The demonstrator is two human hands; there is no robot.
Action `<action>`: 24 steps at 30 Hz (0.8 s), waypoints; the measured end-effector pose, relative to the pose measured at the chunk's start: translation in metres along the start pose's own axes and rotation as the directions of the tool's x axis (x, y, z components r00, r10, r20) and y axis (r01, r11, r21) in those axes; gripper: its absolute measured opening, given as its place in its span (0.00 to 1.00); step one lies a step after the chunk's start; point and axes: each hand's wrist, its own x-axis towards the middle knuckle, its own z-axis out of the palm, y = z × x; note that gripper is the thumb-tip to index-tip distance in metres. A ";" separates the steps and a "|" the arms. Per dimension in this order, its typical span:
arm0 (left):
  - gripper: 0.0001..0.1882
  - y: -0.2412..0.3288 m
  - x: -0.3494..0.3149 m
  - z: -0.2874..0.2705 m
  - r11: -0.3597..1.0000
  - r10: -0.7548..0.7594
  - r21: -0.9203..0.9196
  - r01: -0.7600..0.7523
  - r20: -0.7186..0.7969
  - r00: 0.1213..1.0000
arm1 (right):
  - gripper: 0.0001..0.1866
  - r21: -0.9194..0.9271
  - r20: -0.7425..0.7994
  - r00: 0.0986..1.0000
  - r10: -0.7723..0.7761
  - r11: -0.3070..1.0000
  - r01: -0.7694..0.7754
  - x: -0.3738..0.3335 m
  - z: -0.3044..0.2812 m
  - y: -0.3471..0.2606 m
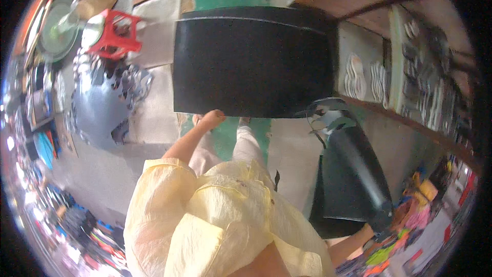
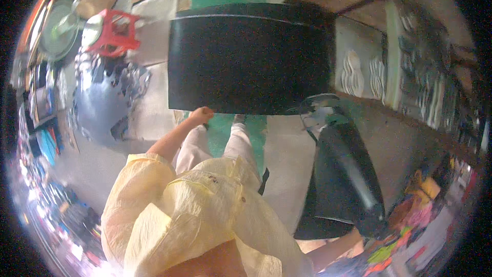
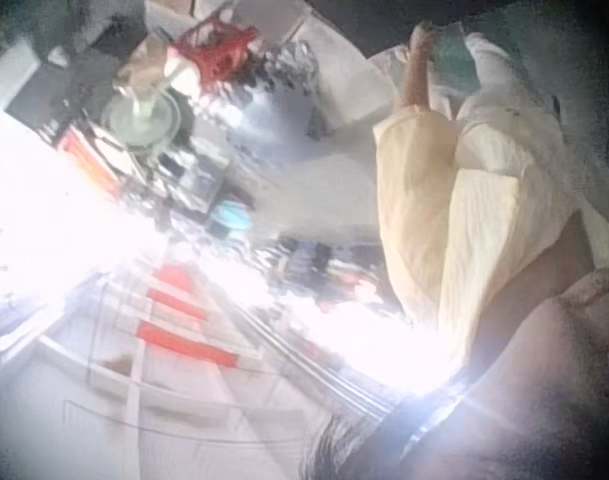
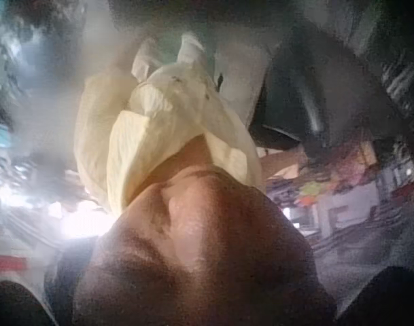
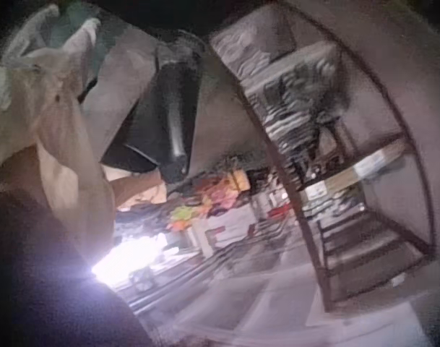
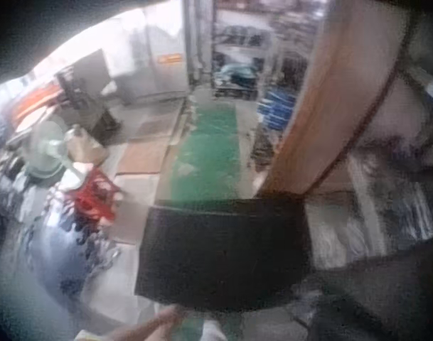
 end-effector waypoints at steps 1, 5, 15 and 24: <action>0.24 -0.025 -0.012 -0.015 0.989 -0.044 -0.144 0.041 -0.017 0.999 | 0.24 -0.024 -0.033 0.999 -0.020 1.000 0.019 0.017 -0.007 -0.004; 0.25 -0.074 -0.044 -0.051 0.806 -0.224 -0.567 0.171 -0.025 0.974 | 0.24 -0.030 -0.185 0.962 -0.201 0.980 0.199 0.079 -0.025 -0.069; 0.28 -0.033 -0.034 -0.039 0.296 0.196 -0.954 -0.041 0.019 0.980 | 0.26 0.604 0.543 0.220 -0.811 0.559 0.568 -0.115 0.222 -0.538; 0.31 -0.197 0.075 0.003 -0.281 -0.343 -0.911 -0.303 -0.200 0.918 | 0.29 0.595 0.769 0.006 -0.639 0.718 0.361 -0.243 0.367 -0.543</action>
